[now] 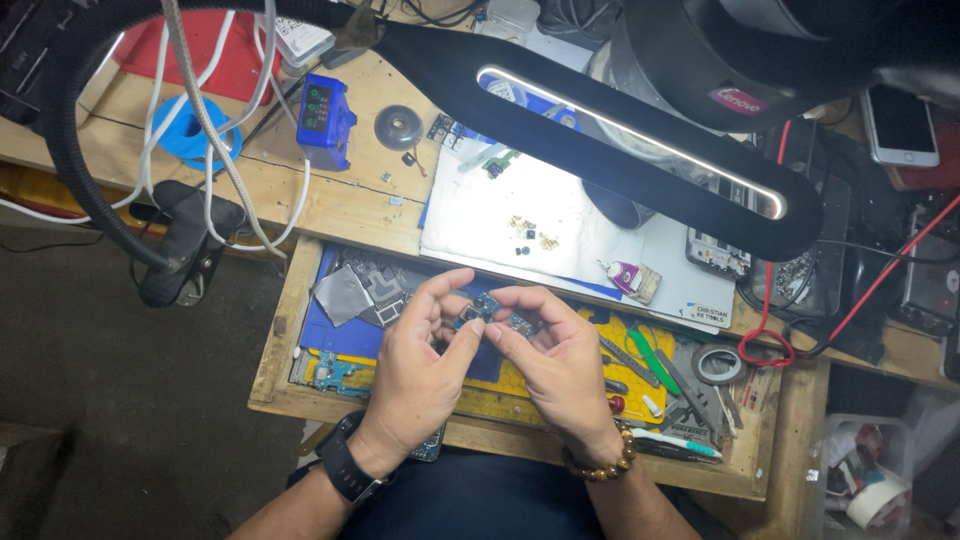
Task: The person disassembles a smartphone, removes the battery and motherboard, and then handles small camera modules and screws. They use a screwdriver to remove screws from the motherboard and place components on the workbench.
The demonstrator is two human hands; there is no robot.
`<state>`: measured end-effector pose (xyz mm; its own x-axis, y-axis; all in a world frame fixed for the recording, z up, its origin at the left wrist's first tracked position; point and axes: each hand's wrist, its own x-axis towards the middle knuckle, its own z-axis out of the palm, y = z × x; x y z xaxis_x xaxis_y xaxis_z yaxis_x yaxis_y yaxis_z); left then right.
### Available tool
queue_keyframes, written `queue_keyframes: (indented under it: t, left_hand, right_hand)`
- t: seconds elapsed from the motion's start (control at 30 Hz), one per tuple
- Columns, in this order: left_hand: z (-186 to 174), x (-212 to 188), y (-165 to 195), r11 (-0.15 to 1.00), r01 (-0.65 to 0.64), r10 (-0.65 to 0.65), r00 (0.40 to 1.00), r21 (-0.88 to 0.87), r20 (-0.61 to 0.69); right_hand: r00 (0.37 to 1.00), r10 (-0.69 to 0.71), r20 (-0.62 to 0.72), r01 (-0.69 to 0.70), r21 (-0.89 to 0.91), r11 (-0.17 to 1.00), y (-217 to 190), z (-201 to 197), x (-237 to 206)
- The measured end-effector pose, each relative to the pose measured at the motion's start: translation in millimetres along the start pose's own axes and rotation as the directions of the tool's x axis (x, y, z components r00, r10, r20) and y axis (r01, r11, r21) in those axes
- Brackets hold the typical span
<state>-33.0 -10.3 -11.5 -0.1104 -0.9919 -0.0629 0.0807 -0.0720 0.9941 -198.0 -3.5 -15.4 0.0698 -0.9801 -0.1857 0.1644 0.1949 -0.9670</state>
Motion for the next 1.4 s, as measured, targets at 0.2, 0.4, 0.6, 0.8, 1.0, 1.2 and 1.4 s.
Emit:
queue_keyframes:
  t: [0.2, 0.4, 0.6, 0.8, 1.0, 1.2, 1.4]
  left_hand:
    - [2.1, -1.7, 0.1, 1.000, 0.016, -0.015, 0.999, 0.022, -0.039]
    - [5.1, -4.8, 0.8, 0.998, -0.014, 0.018, 0.998, 0.055, -0.068]
    - [3.6, -0.9, -0.2, 0.998, 0.051, -0.052, 0.998, -0.028, -0.023]
    - [3.3, -3.2, -1.2, 0.999, 0.043, -0.042, 0.999, 0.017, -0.030]
    - [2.9, -4.1, 2.0, 0.998, 0.061, -0.061, 0.998, 0.022, -0.020]
    - [3.1, -4.2, 3.7, 0.996, 0.090, -0.090, 0.996, -0.002, -0.014]
    - [-1.2, -5.0, 4.1, 0.996, 0.075, -0.073, 0.997, -0.038, 0.033]
  right_hand:
    - [1.000, 0.025, -0.014, -0.025, -0.004, 1.000, 3.9, -2.2, -1.0]
    - [0.999, -0.043, -0.025, 0.040, -0.113, 0.993, 4.5, -1.1, -4.8]
    - [0.999, -0.009, -0.053, 0.003, -0.107, 0.994, 3.4, -5.7, -2.7]
    - [0.994, 0.069, -0.082, -0.073, -0.051, 0.996, 6.6, -6.1, -2.8]
    - [0.998, 0.049, -0.035, -0.047, 0.058, 0.997, 7.4, -4.6, -2.9]
    - [0.996, 0.060, -0.060, -0.061, -0.019, 0.998, 7.0, -4.9, -3.1]
    - [0.996, 0.042, -0.077, -0.049, -0.082, 0.995, 8.2, -7.2, -3.3]
